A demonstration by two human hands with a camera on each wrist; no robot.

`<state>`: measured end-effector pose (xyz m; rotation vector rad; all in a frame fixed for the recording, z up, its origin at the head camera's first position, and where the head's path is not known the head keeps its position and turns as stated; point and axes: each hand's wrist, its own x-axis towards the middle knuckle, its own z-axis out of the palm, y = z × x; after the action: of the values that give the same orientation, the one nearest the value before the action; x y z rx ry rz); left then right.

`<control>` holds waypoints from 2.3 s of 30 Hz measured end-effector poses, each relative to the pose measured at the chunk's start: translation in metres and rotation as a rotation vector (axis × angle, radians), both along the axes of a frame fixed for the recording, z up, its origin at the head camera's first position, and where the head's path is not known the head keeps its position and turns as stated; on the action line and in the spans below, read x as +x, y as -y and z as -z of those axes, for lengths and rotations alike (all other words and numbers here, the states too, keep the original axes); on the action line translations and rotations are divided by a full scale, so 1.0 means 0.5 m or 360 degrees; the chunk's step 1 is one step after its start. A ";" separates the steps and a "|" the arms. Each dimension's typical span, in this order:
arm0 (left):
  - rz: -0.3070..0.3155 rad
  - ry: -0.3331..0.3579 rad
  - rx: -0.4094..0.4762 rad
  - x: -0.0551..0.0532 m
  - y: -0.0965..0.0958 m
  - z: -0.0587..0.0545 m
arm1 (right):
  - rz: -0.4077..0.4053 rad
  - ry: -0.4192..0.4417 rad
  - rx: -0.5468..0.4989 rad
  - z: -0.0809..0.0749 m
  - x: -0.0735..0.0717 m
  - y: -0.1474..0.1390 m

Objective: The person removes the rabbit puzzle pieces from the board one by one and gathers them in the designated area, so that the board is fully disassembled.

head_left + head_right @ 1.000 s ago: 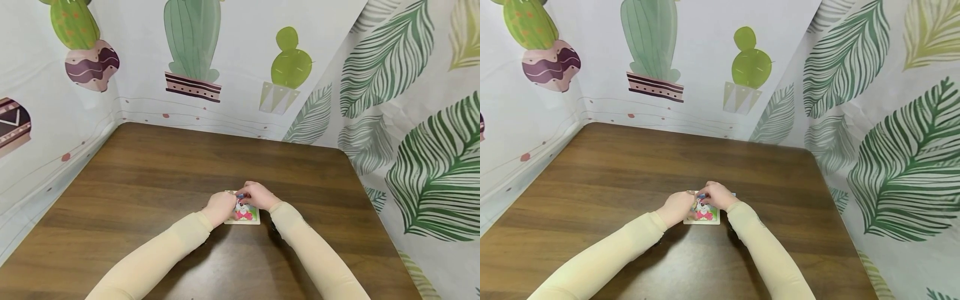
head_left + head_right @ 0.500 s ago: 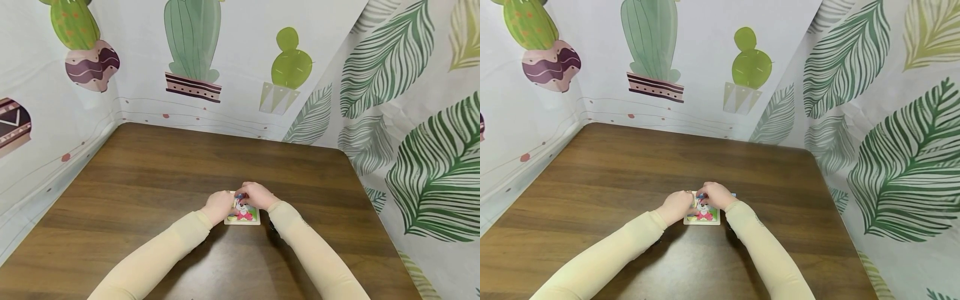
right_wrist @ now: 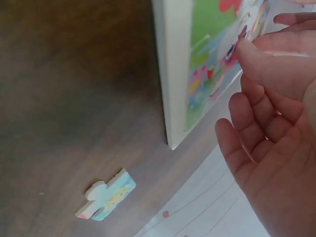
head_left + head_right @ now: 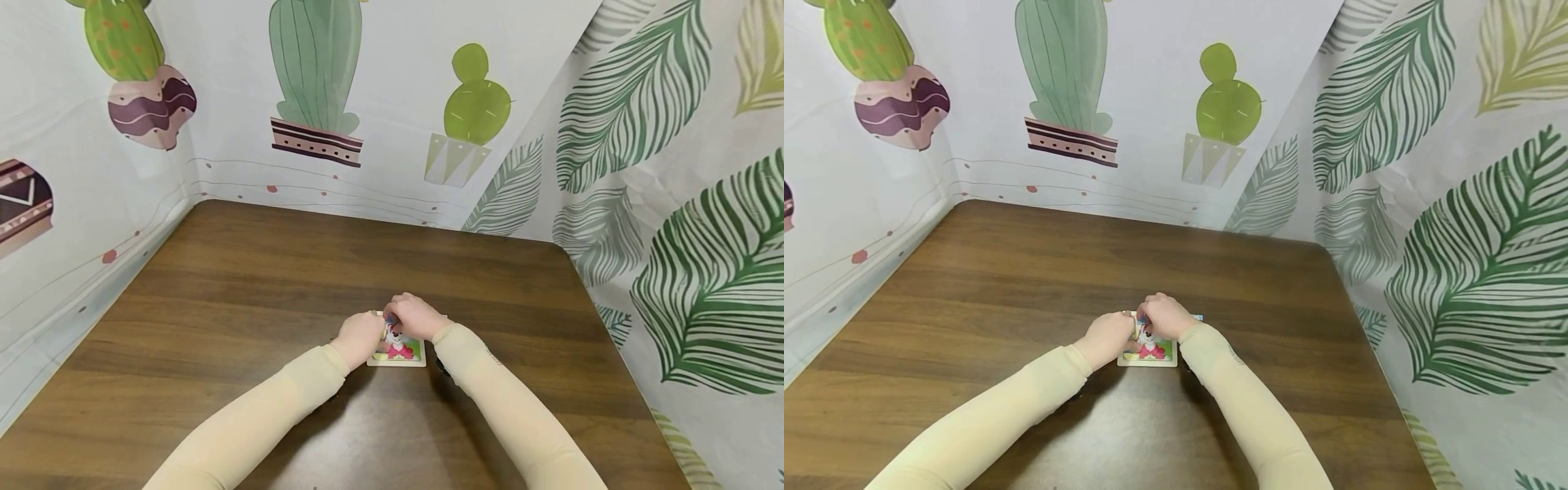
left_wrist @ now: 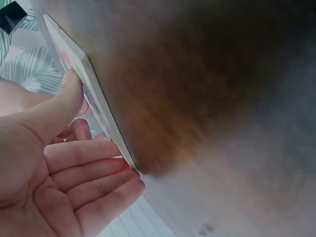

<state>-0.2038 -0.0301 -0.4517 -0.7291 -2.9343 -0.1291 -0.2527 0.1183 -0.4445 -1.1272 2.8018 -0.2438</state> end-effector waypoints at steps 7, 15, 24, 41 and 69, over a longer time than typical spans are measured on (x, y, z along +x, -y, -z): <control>-0.0006 0.0045 0.0003 0.000 -0.002 -0.002 | 0.0056 0.0061 -0.0059 0.004 -0.005 -0.002; -0.0010 0.0048 -0.0002 0.000 -0.003 -0.004 | 0.0017 0.0120 -0.0218 0.011 -0.013 -0.014; -0.0057 0.0087 -0.0073 0.000 -0.006 -0.006 | 0.0158 0.0200 -0.0291 0.015 -0.020 -0.024; -0.0063 0.0138 -0.0093 -0.004 -0.008 -0.008 | 0.0275 0.0344 -0.0341 -0.005 -0.021 -0.030; -0.0007 0.0291 -0.0061 -0.014 -0.011 -0.009 | 0.0514 0.0459 -0.0519 0.000 -0.049 -0.121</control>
<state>-0.2106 -0.0244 -0.4475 -0.7542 -3.1193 -0.1467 -0.2771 0.1787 -0.4445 -0.6109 2.7230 -0.8452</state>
